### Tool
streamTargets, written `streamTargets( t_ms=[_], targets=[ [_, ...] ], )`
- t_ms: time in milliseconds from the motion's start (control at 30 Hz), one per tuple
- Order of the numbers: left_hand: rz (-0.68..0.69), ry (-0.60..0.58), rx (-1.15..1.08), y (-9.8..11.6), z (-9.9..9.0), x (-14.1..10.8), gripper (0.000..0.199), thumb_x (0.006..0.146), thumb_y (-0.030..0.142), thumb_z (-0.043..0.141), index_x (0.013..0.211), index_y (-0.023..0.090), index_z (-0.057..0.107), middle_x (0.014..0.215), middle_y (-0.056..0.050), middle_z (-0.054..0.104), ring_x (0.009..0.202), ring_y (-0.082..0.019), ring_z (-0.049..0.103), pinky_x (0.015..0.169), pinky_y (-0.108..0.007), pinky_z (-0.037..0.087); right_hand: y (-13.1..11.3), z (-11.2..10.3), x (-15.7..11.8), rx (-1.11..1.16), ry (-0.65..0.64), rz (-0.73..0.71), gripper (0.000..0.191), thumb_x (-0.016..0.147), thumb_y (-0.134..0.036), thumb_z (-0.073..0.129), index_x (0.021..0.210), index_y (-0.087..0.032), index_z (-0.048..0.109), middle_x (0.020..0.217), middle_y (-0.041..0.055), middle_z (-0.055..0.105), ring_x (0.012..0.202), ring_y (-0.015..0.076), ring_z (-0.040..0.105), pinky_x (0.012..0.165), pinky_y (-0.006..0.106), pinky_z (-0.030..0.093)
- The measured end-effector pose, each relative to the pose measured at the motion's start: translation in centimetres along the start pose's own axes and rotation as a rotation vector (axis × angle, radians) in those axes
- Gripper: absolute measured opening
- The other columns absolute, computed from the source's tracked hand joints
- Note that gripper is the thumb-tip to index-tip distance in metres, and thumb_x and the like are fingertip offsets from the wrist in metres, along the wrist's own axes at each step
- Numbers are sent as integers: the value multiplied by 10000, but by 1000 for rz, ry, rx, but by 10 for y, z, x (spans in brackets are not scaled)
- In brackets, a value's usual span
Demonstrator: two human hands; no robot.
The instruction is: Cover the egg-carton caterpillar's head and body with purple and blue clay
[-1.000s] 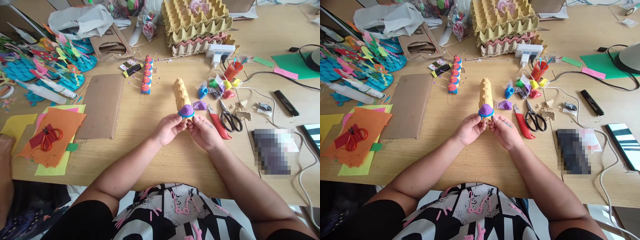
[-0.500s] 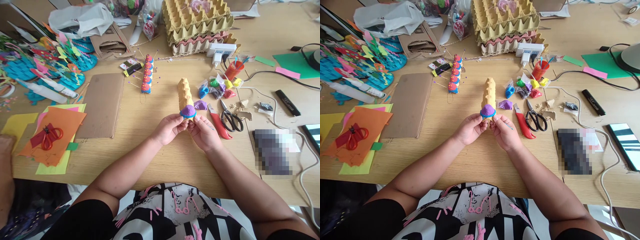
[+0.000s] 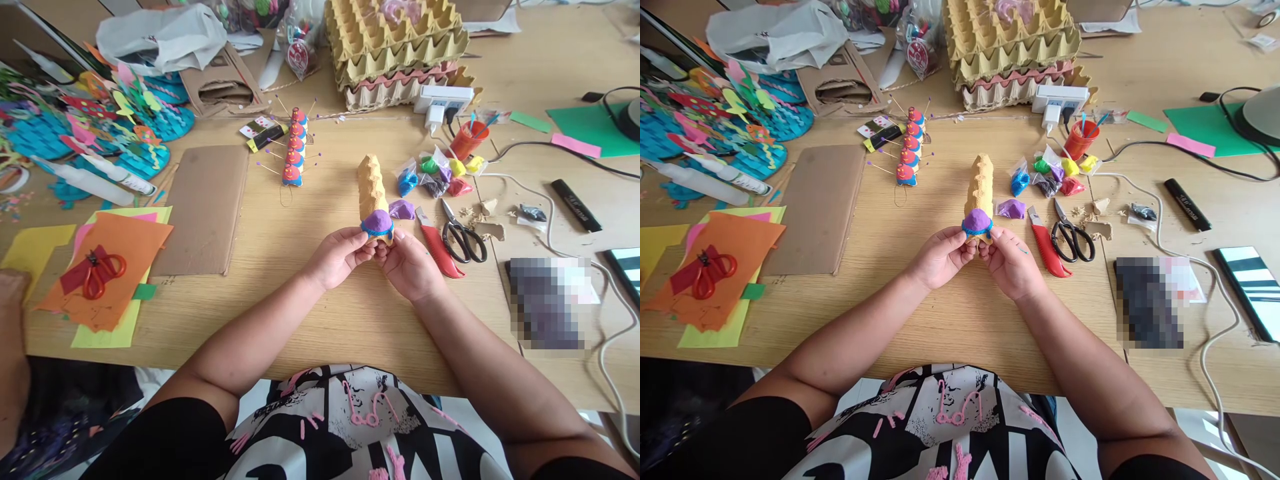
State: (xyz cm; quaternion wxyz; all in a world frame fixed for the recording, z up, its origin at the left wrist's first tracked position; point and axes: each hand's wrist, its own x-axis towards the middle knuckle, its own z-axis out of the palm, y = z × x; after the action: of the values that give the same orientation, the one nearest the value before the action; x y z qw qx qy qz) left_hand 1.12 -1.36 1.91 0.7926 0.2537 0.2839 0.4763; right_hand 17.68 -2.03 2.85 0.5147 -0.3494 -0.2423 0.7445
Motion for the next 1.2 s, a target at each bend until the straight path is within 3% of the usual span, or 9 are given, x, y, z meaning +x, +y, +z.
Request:
streamTargets(
  t_ms=[333, 600, 1000, 1200],
  targets=[
    [-11, 19, 28, -1, -1, 1, 373, 688, 408, 989, 859, 139, 795, 809, -27, 761, 742, -82, 686, 721, -207, 552, 2, -2, 0, -49, 17, -9, 368, 687, -494, 982, 791, -246, 730, 764, -28, 700, 680, 109, 600, 676, 259, 549],
    [2, 6, 11, -1, 1, 1, 365, 698, 412, 985, 852, 140, 799, 796, -17, 749, 730, -74, 676, 729, -203, 557, 4, -3, 0, -22, 43, -28, 368, 660, -446, 1015, 744, -221, 737, 749, -31, 708, 708, 79, 619, 694, 191, 546],
    [14, -25, -22, 1, 2, 0, 377, 739, 463, 955, 848, 142, 791, 833, -33, 761, 775, -93, 706, 760, -208, 583, 4, -3, 1, -52, 10, -21, 365, 671, -469, 1004, 771, -240, 738, 778, -26, 713, 693, 95, 602, 681, 229, 548],
    [4, 24, 5, 1, 2, 1, 395, 660, 426, 1004, 830, 142, 787, 800, -19, 759, 722, -77, 687, 732, -200, 569, 4, -3, 1, -76, -5, -18, 365, 682, -514, 985, 799, -259, 752, 808, -9, 735, 712, 126, 620, 672, 265, 561]
  ],
)
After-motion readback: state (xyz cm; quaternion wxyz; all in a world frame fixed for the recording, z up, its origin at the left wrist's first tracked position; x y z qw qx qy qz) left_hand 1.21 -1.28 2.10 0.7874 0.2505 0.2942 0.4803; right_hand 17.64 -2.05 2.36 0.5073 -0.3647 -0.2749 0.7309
